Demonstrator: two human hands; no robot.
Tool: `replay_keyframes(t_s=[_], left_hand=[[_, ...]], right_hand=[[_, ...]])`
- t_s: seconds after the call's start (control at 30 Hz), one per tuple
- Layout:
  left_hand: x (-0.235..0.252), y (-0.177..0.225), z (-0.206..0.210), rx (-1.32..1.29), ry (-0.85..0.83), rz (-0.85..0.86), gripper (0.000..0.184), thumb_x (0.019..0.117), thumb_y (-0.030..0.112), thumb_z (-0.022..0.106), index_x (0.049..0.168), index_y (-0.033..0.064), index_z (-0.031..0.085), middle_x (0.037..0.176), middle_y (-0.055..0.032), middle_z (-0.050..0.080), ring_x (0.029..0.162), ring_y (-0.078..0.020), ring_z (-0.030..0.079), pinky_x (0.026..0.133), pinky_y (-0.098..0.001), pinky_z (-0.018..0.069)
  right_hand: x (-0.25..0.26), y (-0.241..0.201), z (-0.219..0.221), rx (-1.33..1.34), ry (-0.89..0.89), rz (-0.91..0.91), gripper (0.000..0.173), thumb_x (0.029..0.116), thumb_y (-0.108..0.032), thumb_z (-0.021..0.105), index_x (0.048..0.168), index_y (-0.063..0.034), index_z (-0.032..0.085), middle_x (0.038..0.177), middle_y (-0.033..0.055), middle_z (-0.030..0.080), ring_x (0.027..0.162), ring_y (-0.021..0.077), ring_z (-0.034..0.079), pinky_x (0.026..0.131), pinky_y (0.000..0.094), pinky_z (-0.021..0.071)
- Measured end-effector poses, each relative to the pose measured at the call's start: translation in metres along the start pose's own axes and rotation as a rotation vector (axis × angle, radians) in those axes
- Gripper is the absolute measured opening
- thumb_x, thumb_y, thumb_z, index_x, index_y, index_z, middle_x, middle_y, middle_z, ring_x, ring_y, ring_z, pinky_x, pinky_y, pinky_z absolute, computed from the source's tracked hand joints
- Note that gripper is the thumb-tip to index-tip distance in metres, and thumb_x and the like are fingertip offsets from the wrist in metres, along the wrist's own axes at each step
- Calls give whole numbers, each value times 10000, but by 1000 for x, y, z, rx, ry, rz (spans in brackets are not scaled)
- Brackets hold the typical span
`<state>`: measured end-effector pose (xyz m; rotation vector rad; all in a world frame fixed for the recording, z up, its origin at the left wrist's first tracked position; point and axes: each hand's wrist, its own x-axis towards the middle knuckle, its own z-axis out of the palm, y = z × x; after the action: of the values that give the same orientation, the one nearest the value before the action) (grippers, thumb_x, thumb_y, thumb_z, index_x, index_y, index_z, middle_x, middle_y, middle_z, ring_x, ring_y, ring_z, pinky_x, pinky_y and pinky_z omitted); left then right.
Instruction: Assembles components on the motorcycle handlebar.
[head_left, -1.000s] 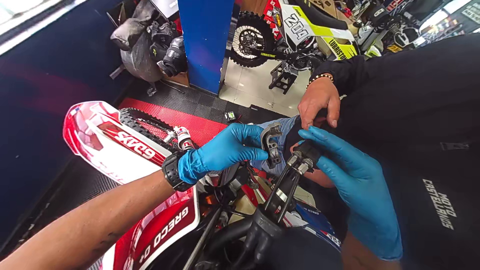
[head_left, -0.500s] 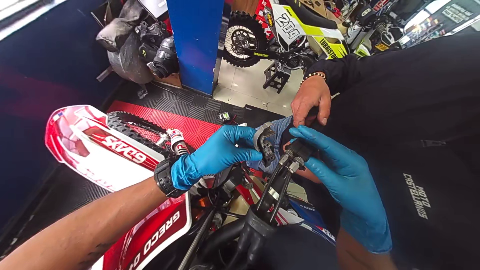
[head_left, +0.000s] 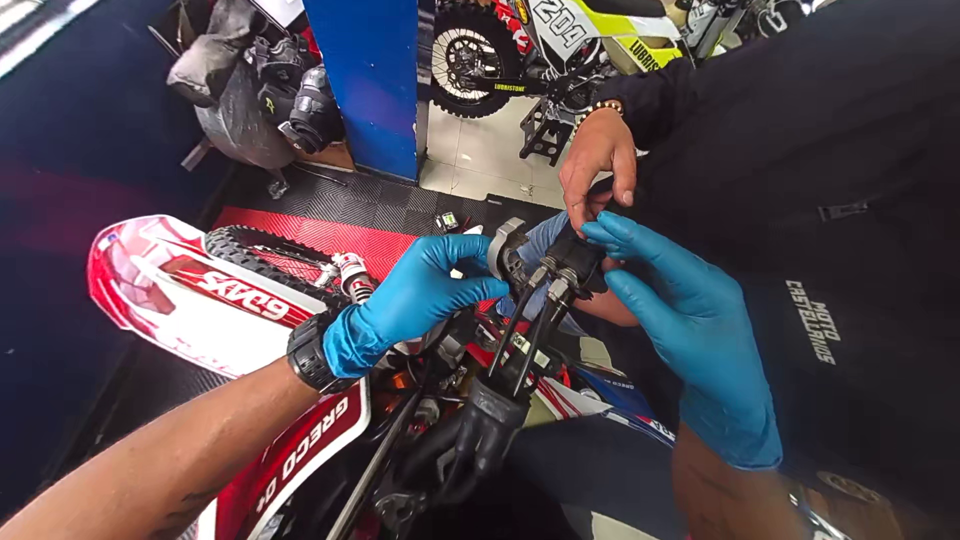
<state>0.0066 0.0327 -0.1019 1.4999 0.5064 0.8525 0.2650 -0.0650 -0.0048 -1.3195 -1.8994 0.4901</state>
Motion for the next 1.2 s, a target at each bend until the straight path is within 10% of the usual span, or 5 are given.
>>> replay_keyframes(t_s=[1.2], left_hand=[[-6, 16, 1, -122, 100, -38, 301, 862, -88, 716, 1152, -8, 697, 1023, -62, 768, 907, -122, 744, 845, -271, 626]], right_hand=[[-47, -13, 30, 91, 321, 40, 321, 978, -30, 627, 1292, 37, 639, 1229, 119, 708, 1103, 210, 701, 965, 353, 604]])
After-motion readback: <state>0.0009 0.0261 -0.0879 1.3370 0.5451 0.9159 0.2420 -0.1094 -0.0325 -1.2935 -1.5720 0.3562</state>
